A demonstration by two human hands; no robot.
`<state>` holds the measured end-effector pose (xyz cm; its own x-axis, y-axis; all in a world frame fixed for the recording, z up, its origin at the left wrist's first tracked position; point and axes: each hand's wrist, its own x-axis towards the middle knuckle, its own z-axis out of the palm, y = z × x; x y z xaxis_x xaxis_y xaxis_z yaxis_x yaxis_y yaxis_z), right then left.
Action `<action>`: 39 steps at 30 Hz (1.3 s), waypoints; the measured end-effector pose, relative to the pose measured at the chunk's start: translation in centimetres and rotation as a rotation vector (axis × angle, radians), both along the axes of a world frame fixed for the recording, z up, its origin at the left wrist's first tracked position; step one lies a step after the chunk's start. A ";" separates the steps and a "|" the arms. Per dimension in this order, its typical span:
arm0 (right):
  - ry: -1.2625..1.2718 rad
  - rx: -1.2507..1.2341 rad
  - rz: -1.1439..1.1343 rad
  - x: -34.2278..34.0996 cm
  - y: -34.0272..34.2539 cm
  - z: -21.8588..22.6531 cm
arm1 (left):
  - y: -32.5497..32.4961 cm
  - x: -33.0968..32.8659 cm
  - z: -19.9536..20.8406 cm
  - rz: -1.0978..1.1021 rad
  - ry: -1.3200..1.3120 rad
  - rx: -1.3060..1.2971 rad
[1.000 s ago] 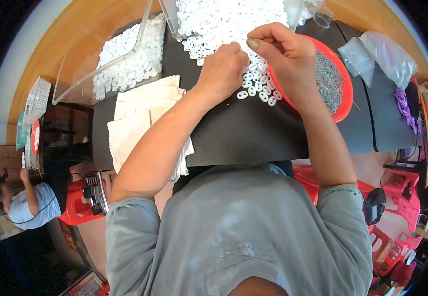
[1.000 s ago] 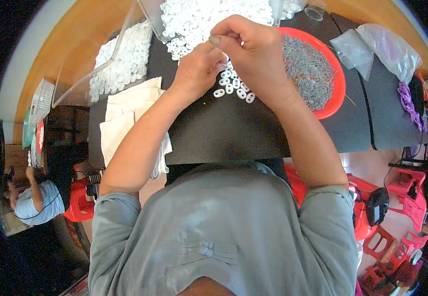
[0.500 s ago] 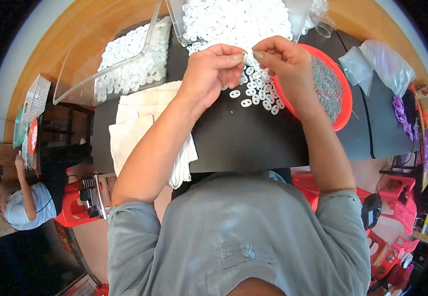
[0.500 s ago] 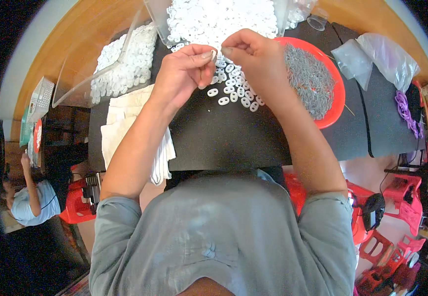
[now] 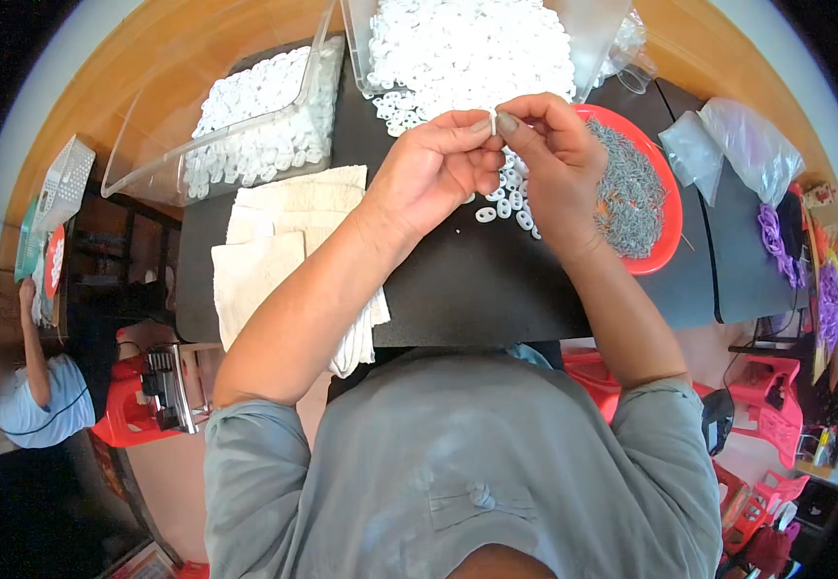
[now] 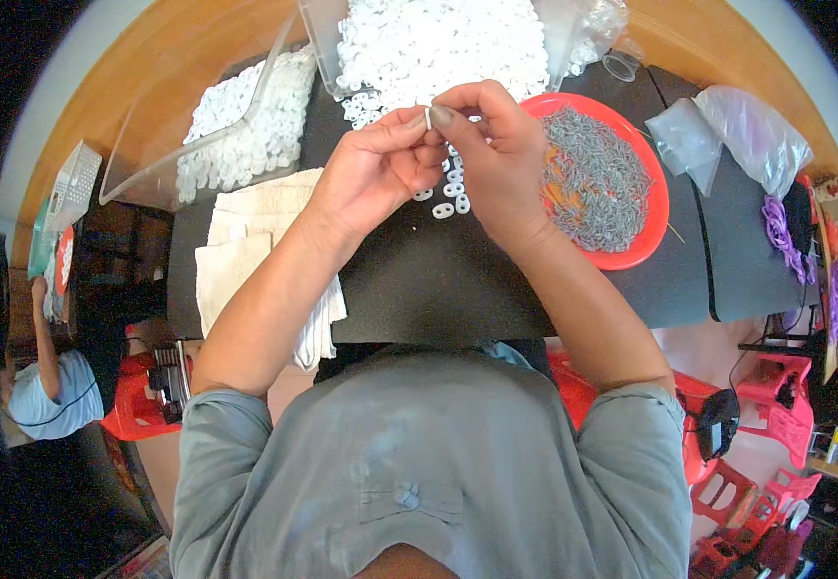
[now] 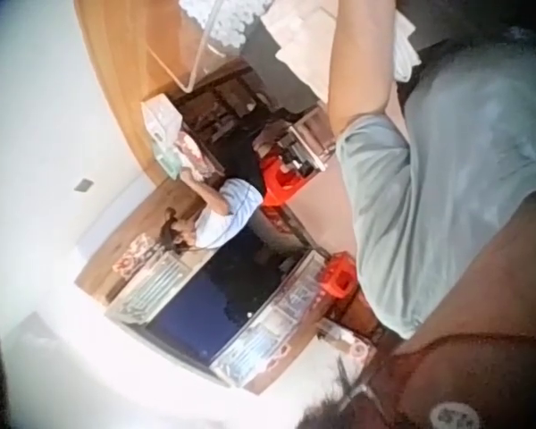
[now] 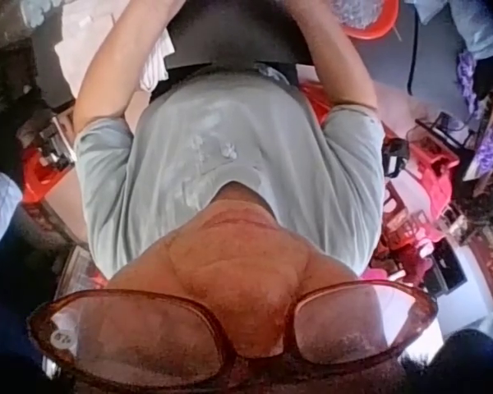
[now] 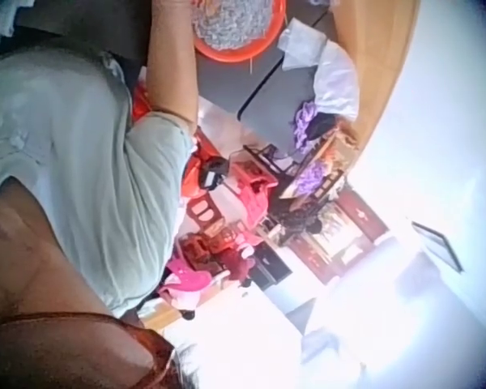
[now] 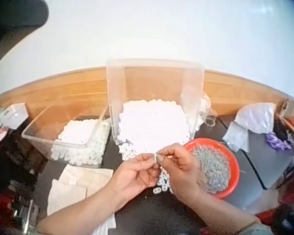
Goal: Manually assembling small white plastic components by inserting grey ring seals.
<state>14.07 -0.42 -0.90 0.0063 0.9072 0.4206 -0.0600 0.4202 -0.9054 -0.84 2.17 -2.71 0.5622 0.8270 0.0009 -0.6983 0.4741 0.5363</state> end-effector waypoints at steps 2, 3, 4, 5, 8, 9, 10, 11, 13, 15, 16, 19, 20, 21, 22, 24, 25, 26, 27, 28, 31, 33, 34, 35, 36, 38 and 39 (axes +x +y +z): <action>-0.021 0.006 -0.024 -0.1 0.3 -0.4 | 0.0 -0.1 -0.1 0.012 0.007 0.007; -0.040 0.013 -0.050 -0.1 0.4 -0.6 | -0.1 0.0 -0.1 0.023 0.016 0.016; -0.042 0.013 -0.048 -0.1 0.5 -0.7 | -0.2 0.0 0.0 0.024 0.015 0.015; -0.110 0.045 -0.097 -0.1 0.6 -0.9 | -0.5 0.2 0.2 0.096 0.087 0.024; -0.301 0.174 -0.220 -0.1 0.7 -0.9 | -1.2 0.6 0.7 0.222 0.206 0.047; -0.423 0.273 -0.293 -0.1 0.7 -0.9 | -1.4 0.7 0.8 0.276 0.255 0.063; -0.424 0.271 -0.293 -0.1 0.8 -1.0 | -1.6 0.9 0.9 0.275 0.255 0.061; -0.470 0.333 -0.333 -0.2 0.9 -1.1 | -1.8 1.0 1.1 0.302 0.269 0.065; -0.516 0.393 -0.373 -0.2 0.9 -1.3 | -1.9 1.1 1.0 0.328 0.284 0.068; -0.457 0.350 -0.318 -0.2 0.9 -1.3 | -1.8 0.9 0.9 0.338 0.325 0.101; -0.457 0.349 -0.317 -0.2 0.8 -1.3 | -1.8 0.8 0.9 0.338 0.326 0.100; -0.193 0.118 -0.176 0.0 0.8 -0.9 | -1.3 0.4 0.7 0.299 0.355 0.054; -0.133 0.062 -0.117 0.2 0.6 -0.6 | -1.2 0.4 0.5 0.292 0.338 0.051; -0.073 0.006 -0.058 0.3 0.5 -0.4 | -1.1 0.4 0.4 0.284 0.321 0.048; -0.072 0.007 -0.059 0.3 0.5 -0.3 | -1.1 0.4 0.4 0.283 0.322 0.050; -0.054 -0.044 -0.008 0.1 0.4 -0.2 | -0.9 0.2 0.3 0.250 0.219 0.054; -0.053 -0.043 -0.009 0.2 0.6 -0.3 | -0.8 0.2 0.3 0.248 0.219 0.055; -0.105 -0.044 -0.036 0.4 0.7 -0.4 | -0.7 0.1 0.3 0.249 0.223 0.063; -0.156 -0.044 -0.063 0.6 0.8 -0.5 | -0.7 0.1 0.4 0.250 0.227 0.070; -0.154 -0.043 -0.064 0.6 0.8 -0.4 | -0.7 0.2 0.5 0.249 0.228 0.072; -0.160 -0.088 -0.027 0.8 0.7 -0.2 | -1.1 0.2 1.3 0.309 0.331 0.076; -0.204 -0.101 -0.023 0.9 0.8 -0.2 | -1.2 0.3 1.4 0.354 0.449 0.133; -0.201 -0.101 -0.025 1.0 1.0 -0.3 | -1.2 0.3 1.4 0.352 0.452 0.134; -0.222 -0.081 -0.039 1.2 1.2 -0.5 | -1.2 0.4 1.5 0.366 0.478 0.139; -0.242 -0.062 -0.053 1.3 1.3 -0.6 | -1.2 0.5 1.6 0.380 0.504 0.145; -0.298 -0.044 -0.055 1.6 1.3 -0.5 | -1.4 0.7 1.7 0.406 0.540 0.166; -0.358 -0.027 -0.054 1.7 1.3 -0.5 | -1.4 0.7 1.7 0.435 0.573 0.185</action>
